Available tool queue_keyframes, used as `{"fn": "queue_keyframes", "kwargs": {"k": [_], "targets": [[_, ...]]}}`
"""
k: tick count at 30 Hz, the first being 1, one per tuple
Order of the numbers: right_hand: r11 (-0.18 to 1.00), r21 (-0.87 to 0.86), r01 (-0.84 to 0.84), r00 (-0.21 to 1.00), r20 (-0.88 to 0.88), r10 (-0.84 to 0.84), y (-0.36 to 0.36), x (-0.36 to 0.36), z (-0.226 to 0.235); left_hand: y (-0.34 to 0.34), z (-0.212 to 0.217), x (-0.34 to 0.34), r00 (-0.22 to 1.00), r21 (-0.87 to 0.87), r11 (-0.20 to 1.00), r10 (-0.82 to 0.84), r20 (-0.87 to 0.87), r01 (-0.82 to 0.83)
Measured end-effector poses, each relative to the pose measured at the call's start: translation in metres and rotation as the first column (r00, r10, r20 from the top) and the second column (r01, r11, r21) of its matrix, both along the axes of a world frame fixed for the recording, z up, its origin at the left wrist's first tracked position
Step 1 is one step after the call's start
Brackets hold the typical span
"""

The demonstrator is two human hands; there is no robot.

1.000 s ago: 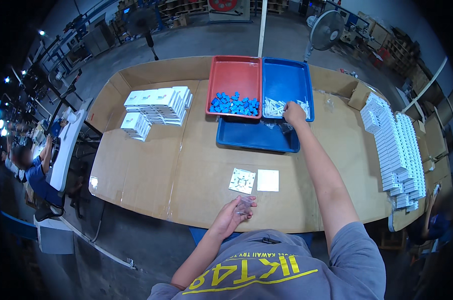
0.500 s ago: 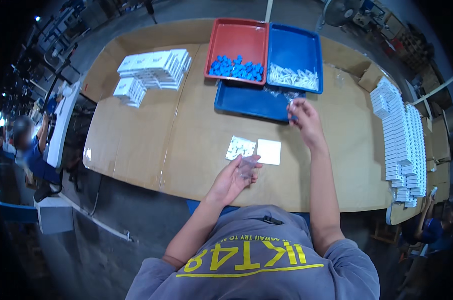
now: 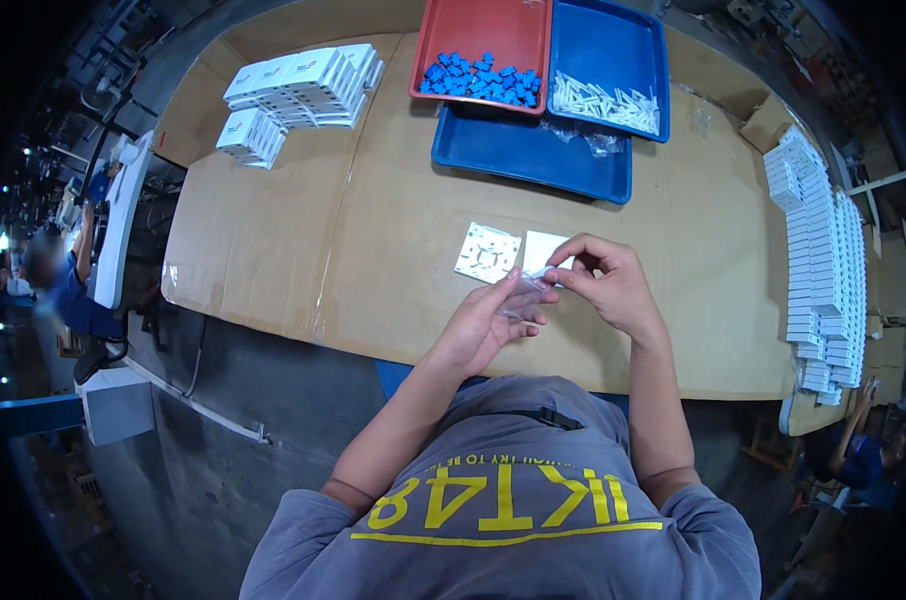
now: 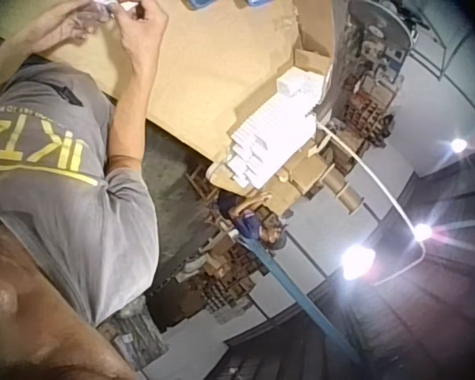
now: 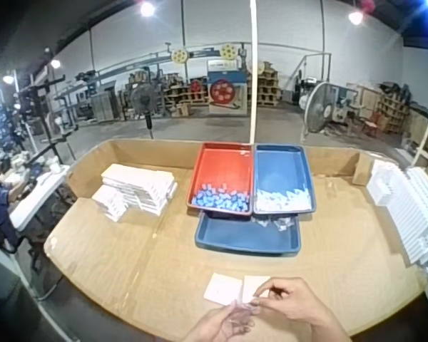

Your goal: Assembling plastic components into a white case.

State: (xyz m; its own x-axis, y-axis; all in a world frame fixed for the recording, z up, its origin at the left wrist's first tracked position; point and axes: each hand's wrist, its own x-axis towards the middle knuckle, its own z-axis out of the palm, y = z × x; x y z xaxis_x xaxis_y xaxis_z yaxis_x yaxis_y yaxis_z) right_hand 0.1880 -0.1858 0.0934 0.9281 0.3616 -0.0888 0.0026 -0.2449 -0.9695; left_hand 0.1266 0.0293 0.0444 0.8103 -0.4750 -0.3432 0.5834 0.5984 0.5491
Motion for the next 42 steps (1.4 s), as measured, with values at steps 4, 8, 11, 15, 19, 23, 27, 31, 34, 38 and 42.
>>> {"fn": "queue_keyframes", "kwargs": {"k": [4,8,11,15,19,23,27,31,34,38,42], "targets": [[0.991,-0.092,-0.097,0.995,0.007,0.099,0.006,0.006,0.017,-0.001,0.004,0.000,1.000,0.022,1.000,-0.007,-0.023,0.007],[0.971,-0.149,-0.188,0.981,0.030,0.194,0.007,0.019,0.022,0.000,0.001,0.001,1.000,0.030,0.999,-0.015,-0.025,0.016],[0.937,-0.054,-0.345,0.912,0.215,0.349,0.006,0.028,0.020,-0.001,0.001,0.003,0.999,0.038,0.999,-0.023,-0.033,0.024],[0.861,-0.142,-0.488,0.855,0.121,0.505,0.006,0.035,0.021,-0.002,-0.006,0.004,0.999,0.059,0.997,-0.049,-0.014,0.050],[0.877,-0.093,-0.471,0.873,0.096,0.478,0.003,0.035,0.017,-0.004,-0.007,0.007,1.000,0.019,0.999,-0.028,-0.014,0.028],[0.885,-0.068,-0.460,0.888,-0.043,0.458,0.005,0.035,0.018,-0.006,-0.008,0.013,1.000,-0.014,1.000,-0.022,-0.022,0.022],[0.849,-0.063,-0.524,0.852,-0.038,0.522,0.009,0.033,0.004,-0.008,-0.017,0.016,0.999,0.006,1.000,-0.022,-0.029,0.022],[0.873,-0.053,-0.485,0.874,-0.065,0.481,0.009,0.038,0.011,-0.010,-0.017,0.019,1.000,0.030,1.000,-0.003,0.001,0.003],[0.841,-0.096,-0.532,0.846,-0.008,0.533,0.009,0.036,0.005,-0.010,-0.018,0.019,1.000,-0.003,1.000,0.016,0.007,-0.015],[0.798,-0.103,-0.594,0.804,-0.123,0.582,0.008,0.037,0.000,-0.009,-0.023,0.019,1.000,0.070,0.997,-0.020,0.001,0.020],[0.893,-0.020,-0.449,0.893,0.027,0.449,-0.010,0.063,0.002,-0.004,-0.035,0.019,0.997,-0.026,0.997,-0.068,-0.026,0.067]]}}
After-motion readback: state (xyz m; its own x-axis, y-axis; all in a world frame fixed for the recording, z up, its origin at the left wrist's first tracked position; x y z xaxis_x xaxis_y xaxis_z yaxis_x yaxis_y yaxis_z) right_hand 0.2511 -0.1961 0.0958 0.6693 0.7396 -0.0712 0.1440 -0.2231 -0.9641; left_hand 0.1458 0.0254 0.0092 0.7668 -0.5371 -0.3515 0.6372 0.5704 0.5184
